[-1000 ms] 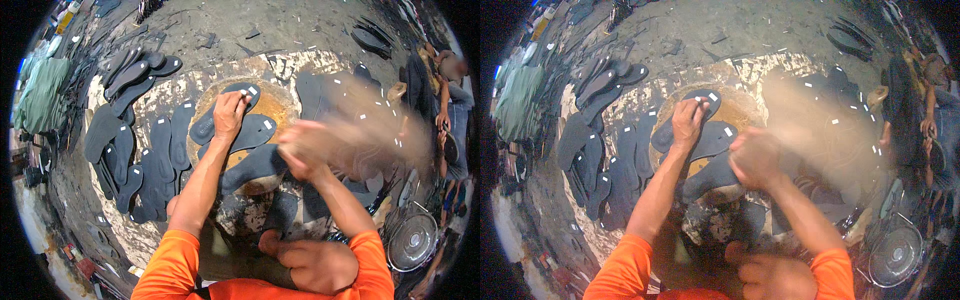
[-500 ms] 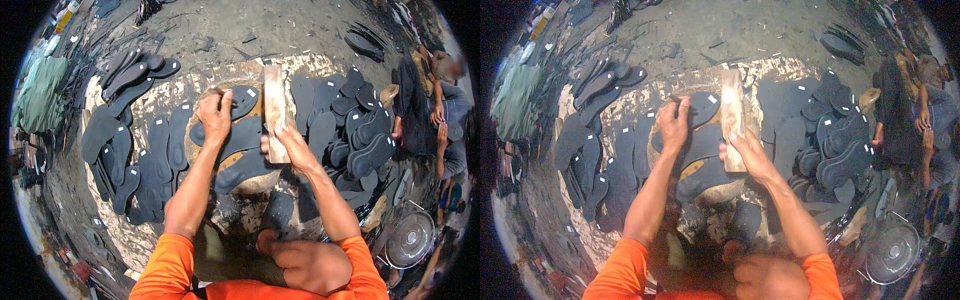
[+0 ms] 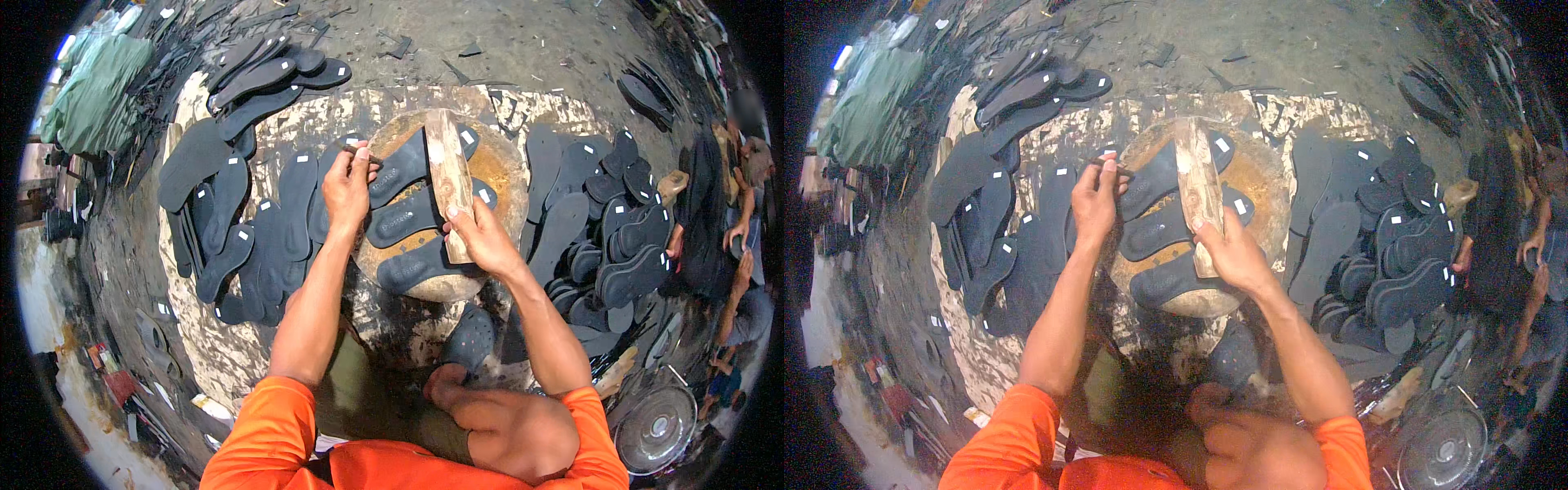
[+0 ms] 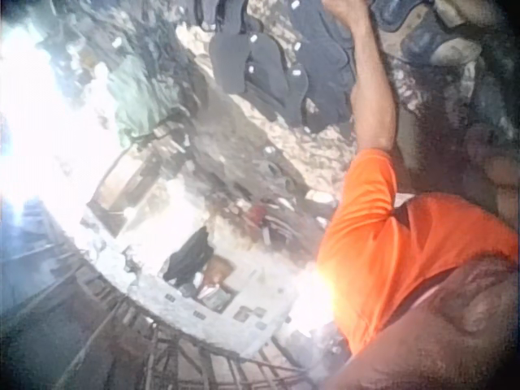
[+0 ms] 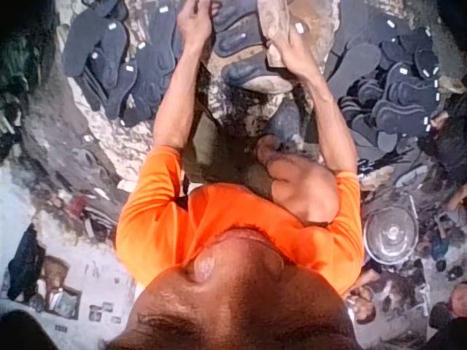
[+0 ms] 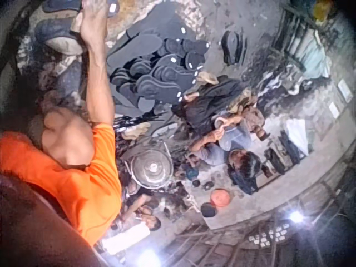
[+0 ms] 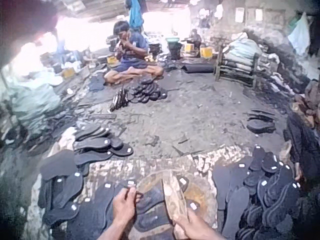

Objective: The person sits on the floor and repeatedly strikes black flip-flop soles with a wooden block to smooth or shape them. The person handles the soles one at a time, placing them on a wooden stump and striking them before moving them aside.

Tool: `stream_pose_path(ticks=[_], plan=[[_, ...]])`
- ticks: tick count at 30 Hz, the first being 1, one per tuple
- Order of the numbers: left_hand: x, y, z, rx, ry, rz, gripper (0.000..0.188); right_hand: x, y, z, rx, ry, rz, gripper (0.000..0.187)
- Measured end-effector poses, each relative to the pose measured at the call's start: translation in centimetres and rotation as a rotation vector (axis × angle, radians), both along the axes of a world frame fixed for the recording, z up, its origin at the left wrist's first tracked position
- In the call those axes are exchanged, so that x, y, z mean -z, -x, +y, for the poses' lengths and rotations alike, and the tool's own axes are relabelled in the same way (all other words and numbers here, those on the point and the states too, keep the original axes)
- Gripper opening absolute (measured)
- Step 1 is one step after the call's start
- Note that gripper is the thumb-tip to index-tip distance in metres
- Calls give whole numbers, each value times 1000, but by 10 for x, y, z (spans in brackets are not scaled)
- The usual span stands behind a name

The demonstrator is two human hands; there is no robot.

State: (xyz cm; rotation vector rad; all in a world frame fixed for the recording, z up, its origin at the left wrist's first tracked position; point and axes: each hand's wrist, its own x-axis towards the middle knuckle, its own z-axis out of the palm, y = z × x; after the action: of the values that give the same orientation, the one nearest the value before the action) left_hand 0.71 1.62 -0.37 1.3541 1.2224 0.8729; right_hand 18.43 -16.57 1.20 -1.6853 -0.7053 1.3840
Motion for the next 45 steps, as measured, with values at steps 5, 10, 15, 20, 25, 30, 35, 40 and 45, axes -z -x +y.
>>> stream_pose_path(ticks=[5,10,15,20,25,30,35,40,45], plan=[[2,-4,1,30,-73,164,29,-37,-25,13,12,175,358,48],[5,9,-2,81,-323,308,22,-174,-30,39,31,-198,81,37],[5,-4,-5,137,-579,300,15,-144,-10,28,50,-1081,-221,78],[17,-1,6,196,-763,357,17,-60,-1,27,-295,-20,32,53],[0,-13,0,-262,60,-241,24,-7,-19,-10,-120,174,251,51],[4,-7,-30,76,-140,103,26,-22,-12,-7,-72,167,321,51],[1,-7,-33,130,-369,272,20,-75,-14,-15,16,118,487,40],[9,-4,-36,155,-513,281,16,-166,-25,-10,43,-90,340,37],[15,4,-41,192,-587,325,14,-212,9,-9,388,-743,-27,84]])
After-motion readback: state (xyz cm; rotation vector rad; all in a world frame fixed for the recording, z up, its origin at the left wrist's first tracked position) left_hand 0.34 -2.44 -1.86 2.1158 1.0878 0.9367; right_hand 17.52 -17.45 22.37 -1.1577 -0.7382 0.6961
